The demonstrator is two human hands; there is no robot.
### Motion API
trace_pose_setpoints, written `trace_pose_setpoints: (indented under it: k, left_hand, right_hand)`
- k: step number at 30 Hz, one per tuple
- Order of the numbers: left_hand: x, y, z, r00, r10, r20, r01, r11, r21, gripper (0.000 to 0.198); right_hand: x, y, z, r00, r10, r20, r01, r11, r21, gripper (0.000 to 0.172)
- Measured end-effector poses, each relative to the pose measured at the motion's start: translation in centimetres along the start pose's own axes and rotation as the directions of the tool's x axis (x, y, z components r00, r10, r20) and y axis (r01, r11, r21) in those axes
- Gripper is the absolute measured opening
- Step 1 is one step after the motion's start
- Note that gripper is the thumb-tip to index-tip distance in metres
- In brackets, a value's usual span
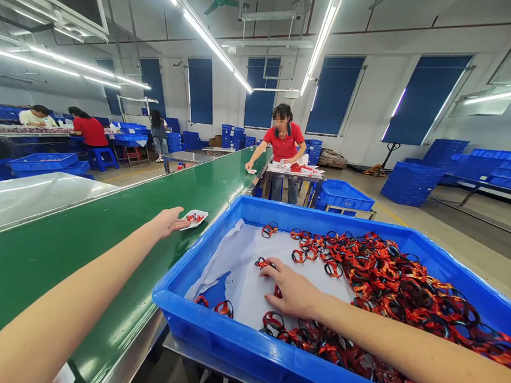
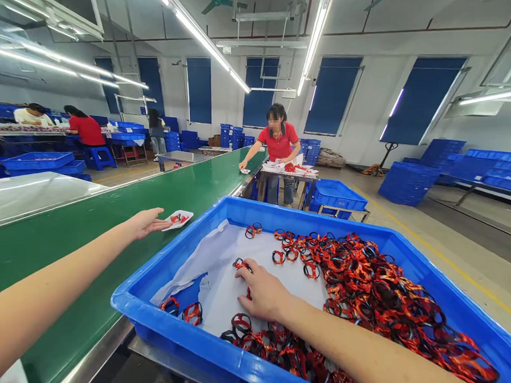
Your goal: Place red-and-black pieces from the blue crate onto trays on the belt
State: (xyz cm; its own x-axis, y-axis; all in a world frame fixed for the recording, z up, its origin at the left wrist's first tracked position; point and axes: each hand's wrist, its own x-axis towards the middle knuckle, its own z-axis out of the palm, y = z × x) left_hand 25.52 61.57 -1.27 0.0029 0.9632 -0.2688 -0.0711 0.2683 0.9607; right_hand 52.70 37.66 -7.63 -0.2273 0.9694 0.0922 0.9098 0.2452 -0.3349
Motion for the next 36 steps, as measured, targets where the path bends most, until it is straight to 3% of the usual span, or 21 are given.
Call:
trace_pose_setpoints:
  k: [3,6,7,10,11,12,17,20,23,28,31,34,36]
  left_hand:
    - [-3.1,0.4,1.0,0.992,0.111,0.065,-0.117,0.988,0.096,0.026]
    - [-7.1,0.5,3.8,0.944,0.255,0.209,-0.288,0.946,0.148,0.018]
    - [-8.4,0.3,5.0,0.905,0.294,0.308,-0.358,0.917,0.178,0.016]
    - [-11.6,-1.1,8.6,0.667,0.282,0.689,-0.614,0.732,0.295,0.022]
    - [-12.3,-1.8,9.7,0.613,0.245,0.751,-0.651,0.696,0.304,0.028]
    - [-12.8,-2.6,10.6,0.590,0.215,0.778,-0.657,0.689,0.308,0.033]
    - [-12.9,-6.1,13.0,0.563,0.097,0.820,-0.603,0.728,0.328,0.037]
    - [-11.9,-6.4,12.7,0.536,-0.006,0.844,-0.566,0.739,0.365,0.027]
    - [-11.5,-5.5,12.0,0.533,-0.051,0.844,-0.554,0.733,0.394,0.019]
    - [-12.2,-4.4,11.6,0.542,0.003,0.841,-0.516,0.791,0.330,0.010]
    - [-12.7,-4.2,11.5,0.534,0.071,0.843,-0.470,0.854,0.225,0.007]
    - [-12.8,-3.9,11.3,0.551,0.161,0.819,-0.491,0.856,0.163,0.006]
    - [-12.9,-3.8,11.1,0.554,0.206,0.806,-0.513,0.847,0.136,0.006]
  right_hand:
    - [0.1,0.2,0.1,1.000,-0.016,-0.011,0.016,1.000,0.021,0.045]
    - [0.1,0.4,-0.1,0.999,-0.036,-0.011,0.036,0.998,0.052,0.045]
    - [0.1,0.5,-0.2,0.999,-0.045,-0.014,0.046,0.997,0.061,0.045]
    - [0.1,0.9,-0.5,0.997,-0.065,-0.031,0.067,0.996,0.057,0.040]
    - [0.1,1.0,-0.6,0.997,-0.069,-0.039,0.071,0.996,0.048,0.037]
    - [0.1,1.1,-0.6,0.996,-0.074,-0.052,0.076,0.996,0.039,0.033]
    - [0.3,1.2,-0.8,0.978,-0.165,-0.129,0.174,0.983,0.060,0.016]
    - [0.6,0.7,-1.2,0.959,-0.211,-0.190,0.237,0.963,0.125,0.015]
    - [0.7,-0.3,-2.1,0.947,-0.166,-0.276,0.231,0.947,0.224,0.017]
    - [0.7,-1.0,-3.6,0.920,0.015,-0.393,0.151,0.909,0.389,0.035]
    - [0.7,-0.7,-4.1,0.911,0.062,-0.407,0.120,0.906,0.405,0.026]
    - [0.6,-0.4,-4.1,0.939,0.095,-0.332,0.065,0.894,0.443,0.015]
    - [0.5,-0.4,-4.0,0.958,0.133,-0.253,0.023,0.848,0.530,0.023]
